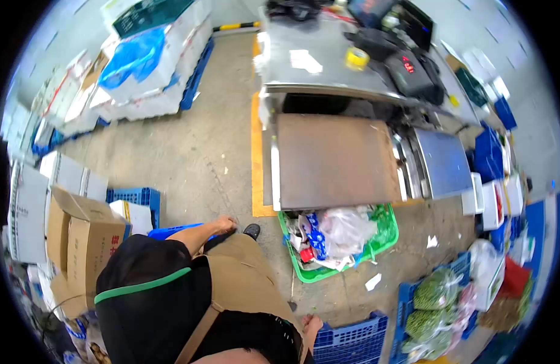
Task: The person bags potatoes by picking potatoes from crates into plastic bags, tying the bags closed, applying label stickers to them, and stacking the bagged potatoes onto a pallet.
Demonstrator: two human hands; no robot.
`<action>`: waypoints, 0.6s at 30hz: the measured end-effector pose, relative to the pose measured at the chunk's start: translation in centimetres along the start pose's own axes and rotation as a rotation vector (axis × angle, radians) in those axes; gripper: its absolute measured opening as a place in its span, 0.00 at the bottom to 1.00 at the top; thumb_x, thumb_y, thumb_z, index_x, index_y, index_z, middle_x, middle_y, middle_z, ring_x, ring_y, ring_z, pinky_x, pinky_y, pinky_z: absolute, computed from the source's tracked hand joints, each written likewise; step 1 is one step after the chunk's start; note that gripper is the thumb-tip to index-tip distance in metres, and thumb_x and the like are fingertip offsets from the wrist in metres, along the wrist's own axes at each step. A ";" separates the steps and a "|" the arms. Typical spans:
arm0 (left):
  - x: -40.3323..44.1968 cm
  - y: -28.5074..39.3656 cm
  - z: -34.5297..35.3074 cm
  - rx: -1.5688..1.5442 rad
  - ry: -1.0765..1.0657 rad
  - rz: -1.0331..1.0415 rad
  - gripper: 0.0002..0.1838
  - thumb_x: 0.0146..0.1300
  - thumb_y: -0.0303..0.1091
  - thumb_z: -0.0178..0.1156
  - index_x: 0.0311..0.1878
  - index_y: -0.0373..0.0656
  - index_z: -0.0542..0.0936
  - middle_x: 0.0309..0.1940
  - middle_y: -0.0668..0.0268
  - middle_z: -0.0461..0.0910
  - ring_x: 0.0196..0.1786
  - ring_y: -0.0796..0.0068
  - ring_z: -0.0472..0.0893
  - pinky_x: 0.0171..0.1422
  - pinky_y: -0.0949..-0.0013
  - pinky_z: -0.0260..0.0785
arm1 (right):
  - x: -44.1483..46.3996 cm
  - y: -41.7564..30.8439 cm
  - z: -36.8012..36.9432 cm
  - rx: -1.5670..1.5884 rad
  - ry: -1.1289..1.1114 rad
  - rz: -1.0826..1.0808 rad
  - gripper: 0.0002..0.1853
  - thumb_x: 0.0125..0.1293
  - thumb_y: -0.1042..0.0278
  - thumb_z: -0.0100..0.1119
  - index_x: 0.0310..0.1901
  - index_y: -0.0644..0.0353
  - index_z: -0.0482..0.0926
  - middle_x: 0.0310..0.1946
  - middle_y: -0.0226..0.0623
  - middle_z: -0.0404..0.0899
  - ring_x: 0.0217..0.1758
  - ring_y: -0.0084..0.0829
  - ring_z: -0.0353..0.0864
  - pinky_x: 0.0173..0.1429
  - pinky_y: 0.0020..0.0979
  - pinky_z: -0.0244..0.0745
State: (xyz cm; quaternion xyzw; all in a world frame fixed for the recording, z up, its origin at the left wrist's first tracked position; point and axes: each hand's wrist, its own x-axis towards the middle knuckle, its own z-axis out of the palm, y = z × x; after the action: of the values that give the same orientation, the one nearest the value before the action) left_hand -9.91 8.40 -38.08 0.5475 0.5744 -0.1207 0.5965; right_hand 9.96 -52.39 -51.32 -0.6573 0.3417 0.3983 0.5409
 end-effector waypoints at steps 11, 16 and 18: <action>0.3 -9.6 -12.8 -0.777 0.349 -0.200 0.13 0.57 0.28 0.54 0.46 0.38 0.77 0.28 0.61 0.79 0.27 0.69 0.79 0.27 0.66 0.72 | -13.7 -28.6 47.9 -0.614 -0.543 -0.532 0.18 0.65 0.72 0.53 0.54 0.69 0.70 0.29 0.41 0.79 0.27 0.33 0.81 0.31 0.31 0.79; 3.6 -7.8 -15.2 -0.982 0.318 -0.210 0.16 0.60 0.28 0.53 0.51 0.38 0.74 0.33 0.58 0.80 0.32 0.67 0.80 0.32 0.63 0.74 | -12.7 -27.9 56.0 -0.873 -0.597 -0.396 0.17 0.65 0.70 0.54 0.53 0.67 0.71 0.31 0.41 0.80 0.28 0.34 0.82 0.31 0.32 0.79; 5.7 -5.2 -17.8 -0.987 0.282 -0.148 0.17 0.61 0.28 0.53 0.53 0.37 0.73 0.34 0.58 0.80 0.32 0.66 0.80 0.35 0.64 0.75 | -11.5 -27.1 57.1 -0.991 -0.557 -0.305 0.17 0.65 0.67 0.55 0.52 0.67 0.73 0.31 0.41 0.80 0.29 0.34 0.82 0.32 0.33 0.79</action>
State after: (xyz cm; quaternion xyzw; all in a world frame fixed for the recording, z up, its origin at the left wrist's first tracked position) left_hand -21.95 23.33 -40.84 0.1696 0.6750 0.1979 0.6903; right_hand 19.87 8.91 -34.68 -0.7441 -0.1385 0.5859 0.2895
